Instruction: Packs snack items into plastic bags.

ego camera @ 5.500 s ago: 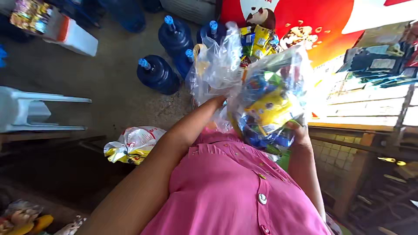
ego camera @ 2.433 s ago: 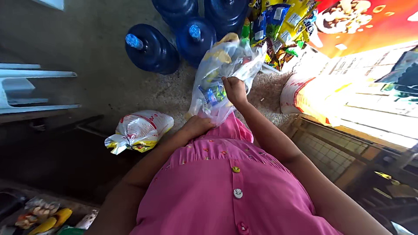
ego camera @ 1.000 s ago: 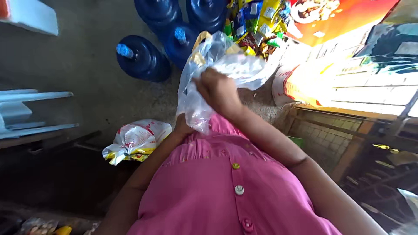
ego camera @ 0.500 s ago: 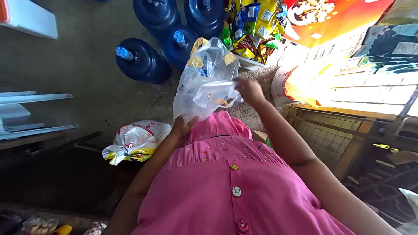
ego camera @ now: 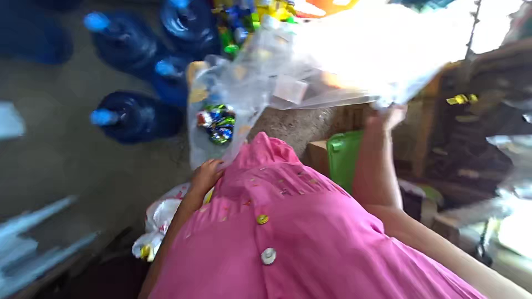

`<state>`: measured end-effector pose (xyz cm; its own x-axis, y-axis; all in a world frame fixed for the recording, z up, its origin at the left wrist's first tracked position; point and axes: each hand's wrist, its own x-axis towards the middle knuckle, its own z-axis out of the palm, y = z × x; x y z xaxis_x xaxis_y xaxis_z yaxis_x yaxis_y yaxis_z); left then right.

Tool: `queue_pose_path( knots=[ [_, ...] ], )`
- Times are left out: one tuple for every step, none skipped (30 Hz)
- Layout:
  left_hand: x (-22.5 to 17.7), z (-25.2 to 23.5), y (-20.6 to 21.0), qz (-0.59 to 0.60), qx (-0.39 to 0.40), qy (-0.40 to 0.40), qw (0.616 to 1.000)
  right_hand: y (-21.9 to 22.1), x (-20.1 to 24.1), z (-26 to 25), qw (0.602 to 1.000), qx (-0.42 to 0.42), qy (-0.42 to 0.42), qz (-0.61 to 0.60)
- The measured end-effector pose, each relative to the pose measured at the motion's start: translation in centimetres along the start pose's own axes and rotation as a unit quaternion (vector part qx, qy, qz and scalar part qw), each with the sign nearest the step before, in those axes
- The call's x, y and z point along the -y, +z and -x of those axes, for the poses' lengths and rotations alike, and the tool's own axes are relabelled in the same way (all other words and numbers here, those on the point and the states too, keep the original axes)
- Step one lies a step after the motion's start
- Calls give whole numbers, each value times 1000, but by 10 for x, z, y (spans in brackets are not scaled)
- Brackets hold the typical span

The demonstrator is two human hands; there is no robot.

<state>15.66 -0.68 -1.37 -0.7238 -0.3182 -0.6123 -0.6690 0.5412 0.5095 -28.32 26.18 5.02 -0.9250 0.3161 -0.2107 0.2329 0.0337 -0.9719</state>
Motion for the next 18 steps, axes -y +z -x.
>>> queue_pose_path(
  knots=[
    [-7, -2, -2, -10, 20, 2, 1000, -27, -23, -4, 997, -59, 53, -18],
    [-14, -2, -5, -26, 42, -2, 999, -54, -46, -6, 985, -117, 116, -42],
    [-24, -4, -10, -40, 63, -6, 997, -78, -65, -5, 968, -164, 174, -75],
    [-36, -5, -15, -53, 83, -13, 995, -100, -80, -3, 948, -199, 223, -109],
    [-44, -6, -18, -65, 97, -15, 993, -124, -91, 1, 925, -225, 266, -149],
    [-50, -7, -19, -77, 106, -15, 991, -149, -99, 5, 903, -249, 292, -193],
    [-54, -8, -19, -88, 115, -15, 989, -174, -107, 5, 884, -279, 303, -222],
    [-57, -9, -20, -98, 123, -18, 987, -200, -114, 5, 873, -305, 298, -236],
    [-59, -10, -21, -107, 129, -21, 986, -226, -120, 5, 872, -321, 277, -244],
    [-61, -12, -23, -115, 132, -22, 984, -253, -127, 2, 879, -336, 244, -236],
    [-62, -14, -23, -122, 131, -20, 984, -278, -134, -2, 891, -351, 209, -199],
    [-64, -16, -24, -129, 130, -17, 983, -300, -136, -4, 909, -355, 174, -133],
    [-65, -17, -24, -137, 130, -14, 982, -318, -134, -9, 925, -353, 139, -33],
    [-68, -19, -24, -147, 131, -12, 980, -330, -125, -13, 934, -332, 101, 81],
    [-71, -20, -24, -154, 136, -13, 979, -338, -114, -15, 928, -299, 58, 213],
    [-73, -21, -24, -160, 141, -14, 977, -340, -104, -15, 901, -254, 11, 352],
    [-75, -22, -24, -165, 146, -17, 975, -339, -98, -16, 861, -210, -39, 463],
    [-78, -23, -24, -168, 152, -21, 974, -338, -96, -20, 821, -161, -72, 543]
  ],
)
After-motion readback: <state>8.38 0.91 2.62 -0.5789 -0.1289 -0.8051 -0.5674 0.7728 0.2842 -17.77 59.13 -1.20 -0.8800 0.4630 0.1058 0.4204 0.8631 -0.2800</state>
